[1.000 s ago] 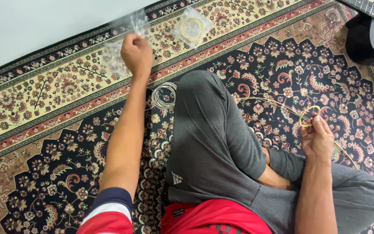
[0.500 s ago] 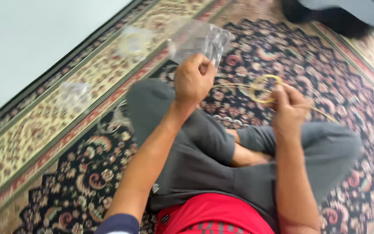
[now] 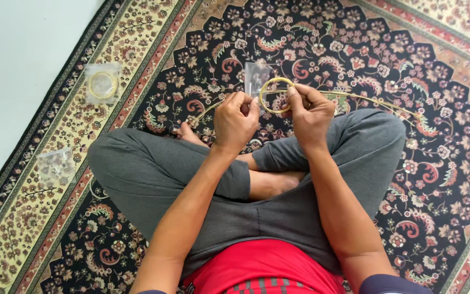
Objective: The person sits on a rug and wraps a thin yellow wire around a circular metal frame. They repeatedly wind the wire around the frame by hand, creating a coiled pattern.
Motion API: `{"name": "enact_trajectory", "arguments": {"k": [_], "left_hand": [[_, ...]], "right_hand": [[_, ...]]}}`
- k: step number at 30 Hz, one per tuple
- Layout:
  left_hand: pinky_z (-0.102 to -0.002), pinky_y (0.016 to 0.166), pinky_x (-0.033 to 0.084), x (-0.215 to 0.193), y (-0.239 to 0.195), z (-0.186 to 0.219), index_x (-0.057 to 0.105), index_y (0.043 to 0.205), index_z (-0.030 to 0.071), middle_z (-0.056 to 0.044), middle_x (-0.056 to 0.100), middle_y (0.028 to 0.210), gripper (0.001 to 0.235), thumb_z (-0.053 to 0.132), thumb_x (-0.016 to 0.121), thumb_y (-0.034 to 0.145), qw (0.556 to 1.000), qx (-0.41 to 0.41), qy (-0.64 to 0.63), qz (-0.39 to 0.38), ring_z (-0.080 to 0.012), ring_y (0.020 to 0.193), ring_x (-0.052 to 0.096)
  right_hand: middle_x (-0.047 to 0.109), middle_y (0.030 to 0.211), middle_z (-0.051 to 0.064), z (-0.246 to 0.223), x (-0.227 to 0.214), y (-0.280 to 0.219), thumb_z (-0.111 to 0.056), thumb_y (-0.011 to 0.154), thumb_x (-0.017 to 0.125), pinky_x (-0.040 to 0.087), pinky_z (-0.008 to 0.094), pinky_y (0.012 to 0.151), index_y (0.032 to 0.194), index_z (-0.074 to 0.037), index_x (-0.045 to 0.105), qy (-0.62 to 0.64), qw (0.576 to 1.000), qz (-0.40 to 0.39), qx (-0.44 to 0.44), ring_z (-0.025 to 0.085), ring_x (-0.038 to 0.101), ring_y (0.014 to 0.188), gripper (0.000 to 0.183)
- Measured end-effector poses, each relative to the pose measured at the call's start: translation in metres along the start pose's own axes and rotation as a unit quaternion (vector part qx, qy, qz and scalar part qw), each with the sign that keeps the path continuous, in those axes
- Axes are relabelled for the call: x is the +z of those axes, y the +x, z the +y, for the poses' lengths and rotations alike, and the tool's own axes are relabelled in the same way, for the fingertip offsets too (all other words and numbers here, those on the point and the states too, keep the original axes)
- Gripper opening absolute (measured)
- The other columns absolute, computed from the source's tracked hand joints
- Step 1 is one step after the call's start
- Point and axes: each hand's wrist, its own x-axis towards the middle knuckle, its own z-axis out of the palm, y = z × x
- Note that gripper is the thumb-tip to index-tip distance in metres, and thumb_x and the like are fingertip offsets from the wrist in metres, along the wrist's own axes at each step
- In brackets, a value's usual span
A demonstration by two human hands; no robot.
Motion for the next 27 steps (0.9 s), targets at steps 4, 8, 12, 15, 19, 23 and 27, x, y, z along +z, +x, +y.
{"name": "enact_trajectory", "arguments": {"k": [4, 8, 12, 15, 19, 23, 27], "left_hand": [[-0.041, 0.057, 0.050, 0.002, -0.004, 0.001, 0.064, 0.075, 0.011, -0.008, 0.050, 0.058, 0.016, 0.017, 0.069, 0.089, 1.000, 0.002, -0.021, -0.015, -0.0349, 0.060, 0.062], [-0.040, 0.061, 0.050, 0.006, -0.006, -0.002, 0.062, 0.079, 0.011, -0.007, 0.049, 0.063, 0.018, 0.017, 0.064, 0.096, 0.998, -0.004, -0.064, -0.011, -0.0351, 0.064, 0.061], [-0.038, 0.065, 0.050, 0.010, -0.009, -0.008, 0.061, 0.083, 0.010, -0.008, 0.049, 0.067, 0.019, 0.015, 0.062, 0.100, 0.994, -0.023, -0.108, -0.003, -0.0355, 0.068, 0.061], [-0.041, 0.069, 0.052, 0.009, -0.007, -0.014, 0.062, 0.088, 0.010, -0.010, 0.055, 0.073, 0.014, 0.012, 0.059, 0.101, 0.994, -0.030, -0.104, 0.013, -0.0393, 0.074, 0.065], [-0.044, 0.069, 0.053, 0.014, -0.006, -0.023, 0.063, 0.091, 0.012, -0.008, 0.057, 0.077, 0.014, 0.015, 0.057, 0.103, 0.999, -0.020, -0.044, 0.021, -0.0384, 0.077, 0.065], [-0.049, 0.070, 0.053, 0.014, -0.004, -0.020, 0.061, 0.091, 0.011, -0.009, 0.055, 0.082, 0.008, 0.013, 0.058, 0.098, 1.000, 0.011, 0.025, -0.012, -0.0395, 0.080, 0.065], [-0.038, 0.075, 0.053, 0.019, -0.004, -0.024, 0.060, 0.089, 0.012, -0.004, 0.052, 0.089, 0.022, 0.021, 0.049, 0.106, 0.999, 0.005, 0.004, -0.037, -0.0278, 0.081, 0.062]], "right_hand": [[0.068, 0.065, 0.019, 0.001, 0.001, 0.004, 0.001, 0.099, 0.072, 0.060, 0.033, 0.043, 0.104, 0.009, 0.074, -0.005, 1.000, -0.010, -0.013, 0.024, 0.070, 0.051, 0.010], [0.069, 0.066, 0.021, 0.001, 0.005, 0.002, 0.001, 0.099, 0.072, 0.061, 0.034, 0.045, 0.103, 0.010, 0.074, -0.016, 0.999, -0.004, -0.029, 0.025, 0.071, 0.053, 0.010], [0.068, 0.066, 0.020, -0.001, 0.011, 0.003, 0.002, 0.099, 0.072, 0.060, 0.032, 0.044, 0.104, 0.010, 0.074, -0.041, 0.998, -0.005, -0.041, 0.023, 0.070, 0.053, 0.009], [0.066, 0.071, 0.021, 0.005, 0.013, 0.005, 0.007, 0.097, 0.073, 0.058, 0.034, 0.043, 0.100, 0.010, 0.076, -0.064, 0.996, -0.010, -0.062, 0.027, 0.072, 0.057, 0.005], [0.064, 0.073, 0.021, 0.016, 0.016, 0.007, 0.009, 0.097, 0.073, 0.058, 0.036, 0.043, 0.102, 0.011, 0.076, -0.081, 0.994, -0.040, -0.063, 0.029, 0.071, 0.058, 0.006], [0.062, 0.074, 0.021, 0.028, 0.019, 0.007, 0.011, 0.100, 0.071, 0.059, 0.038, 0.047, 0.106, 0.013, 0.074, -0.068, 0.995, -0.053, -0.059, 0.029, 0.070, 0.059, 0.007], [0.063, 0.077, 0.023, 0.027, 0.024, 0.009, 0.008, 0.105, 0.070, 0.064, 0.039, 0.055, 0.111, 0.015, 0.071, -0.041, 0.998, -0.045, -0.035, 0.032, 0.073, 0.066, 0.009]]}}
